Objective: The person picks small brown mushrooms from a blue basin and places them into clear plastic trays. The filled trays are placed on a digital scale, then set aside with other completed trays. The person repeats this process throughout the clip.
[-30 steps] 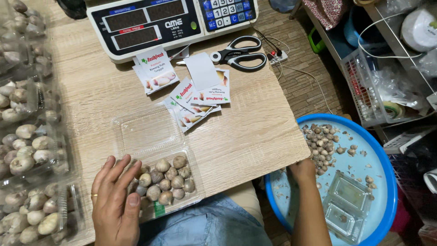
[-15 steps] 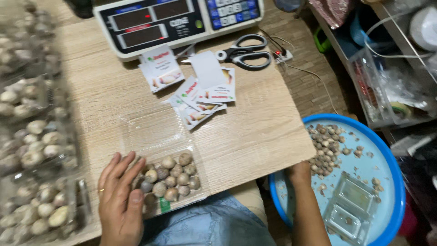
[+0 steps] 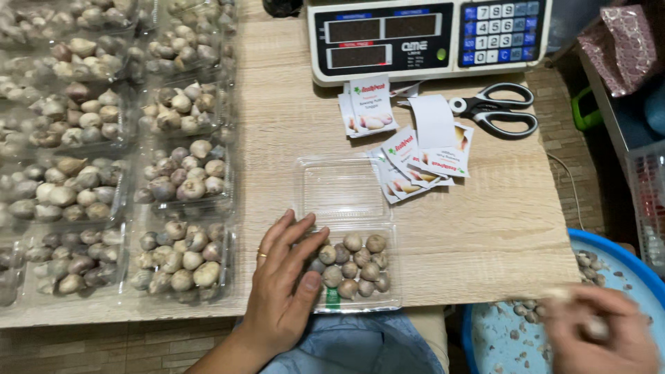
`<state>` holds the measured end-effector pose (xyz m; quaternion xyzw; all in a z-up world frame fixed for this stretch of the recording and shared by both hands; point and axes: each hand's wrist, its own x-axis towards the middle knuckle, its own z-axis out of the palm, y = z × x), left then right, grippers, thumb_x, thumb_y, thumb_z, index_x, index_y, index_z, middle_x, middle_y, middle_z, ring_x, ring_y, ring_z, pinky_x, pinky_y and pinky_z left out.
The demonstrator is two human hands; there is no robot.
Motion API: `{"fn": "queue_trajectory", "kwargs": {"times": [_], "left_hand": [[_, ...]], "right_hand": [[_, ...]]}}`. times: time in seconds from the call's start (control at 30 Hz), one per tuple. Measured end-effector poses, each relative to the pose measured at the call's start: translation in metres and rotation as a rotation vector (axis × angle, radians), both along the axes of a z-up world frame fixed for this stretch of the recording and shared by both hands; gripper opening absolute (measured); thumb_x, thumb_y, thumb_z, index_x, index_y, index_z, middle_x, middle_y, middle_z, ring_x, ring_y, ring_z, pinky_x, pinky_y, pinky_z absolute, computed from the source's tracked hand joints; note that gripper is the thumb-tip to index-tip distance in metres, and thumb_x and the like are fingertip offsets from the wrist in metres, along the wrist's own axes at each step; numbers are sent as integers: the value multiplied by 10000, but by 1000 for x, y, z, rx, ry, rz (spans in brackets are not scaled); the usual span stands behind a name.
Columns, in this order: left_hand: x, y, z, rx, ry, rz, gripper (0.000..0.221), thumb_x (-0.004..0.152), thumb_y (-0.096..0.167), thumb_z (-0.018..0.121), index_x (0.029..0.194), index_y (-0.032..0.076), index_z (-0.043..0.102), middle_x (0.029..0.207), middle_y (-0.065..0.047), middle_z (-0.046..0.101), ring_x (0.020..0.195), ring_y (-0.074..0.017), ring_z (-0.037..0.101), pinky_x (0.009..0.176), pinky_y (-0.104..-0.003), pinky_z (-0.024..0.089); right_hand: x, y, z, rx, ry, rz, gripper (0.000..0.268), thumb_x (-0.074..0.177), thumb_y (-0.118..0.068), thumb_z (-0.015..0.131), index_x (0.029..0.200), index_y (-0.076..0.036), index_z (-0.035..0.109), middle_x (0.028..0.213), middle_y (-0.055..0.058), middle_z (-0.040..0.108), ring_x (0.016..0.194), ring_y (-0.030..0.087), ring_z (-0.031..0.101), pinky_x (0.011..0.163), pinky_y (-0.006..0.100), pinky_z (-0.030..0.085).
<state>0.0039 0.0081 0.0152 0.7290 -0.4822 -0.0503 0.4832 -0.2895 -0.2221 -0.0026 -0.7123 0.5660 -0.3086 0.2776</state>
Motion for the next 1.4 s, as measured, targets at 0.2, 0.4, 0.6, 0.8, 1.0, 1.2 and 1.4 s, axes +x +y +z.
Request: {"fn": "queue_trajectory", "kwargs": {"times": [0.2,0.4,0.6,0.8,1.0,1.2,1.4], "left_hand": [[1,7,-1,-32,63,20,549,1099,432,304,1421,75,571,1514,-174,518,1515,-450,351,1220,-589,310],[7,10,-2,-121,91,16,537,1113,406,287,1391,49,578,1479,-200,549,1483,-435,401,1232,-543,311],[8,13,-1,-104,93,-23,524,1104,389,304,1405,49,566,1493,-206,532,1478,-438,390,1235,-568,291],[5,12,-6,-108,38,-22,529,910,166,539,1428,63,542,1528,-202,509,1496,-476,386,1262,-614,271],[-3,14,-12,-219,-40,65,250,867,153,499,1045,59,648,1097,-178,600,1165,-411,576,1134,-638,429],[0,23,5,-140,-323,20,55,859,121,669,864,68,678,895,-86,612,826,-292,552,812,-437,516],[-15,28,-1,80,74,118,478,866,252,625,1302,58,609,1479,-227,515,1302,-380,558,1010,-527,492]], "right_hand": [[141,51,35,-441,8,1020,215,852,-307,766,1022,-187,710,884,-35,751,724,191,648,649,328,501],[190,85,59,-574,-35,1307,109,919,-245,658,903,-137,658,786,33,583,683,284,509,639,405,420],[184,79,56,-542,106,1238,458,854,-572,743,1075,-179,669,886,-4,664,749,263,544,681,405,382],[184,67,41,-593,145,1177,635,832,-590,724,1266,-136,630,1083,37,687,897,278,596,797,418,420],[170,57,45,-506,44,1107,293,846,-300,764,1097,-164,697,1103,3,722,994,218,643,943,382,404],[134,52,28,-198,-22,568,164,911,-125,742,1067,-75,735,1056,76,699,876,141,644,716,248,511],[143,55,31,341,-24,379,545,811,-150,804,1346,-127,702,983,39,723,650,116,550,709,259,513]]}}
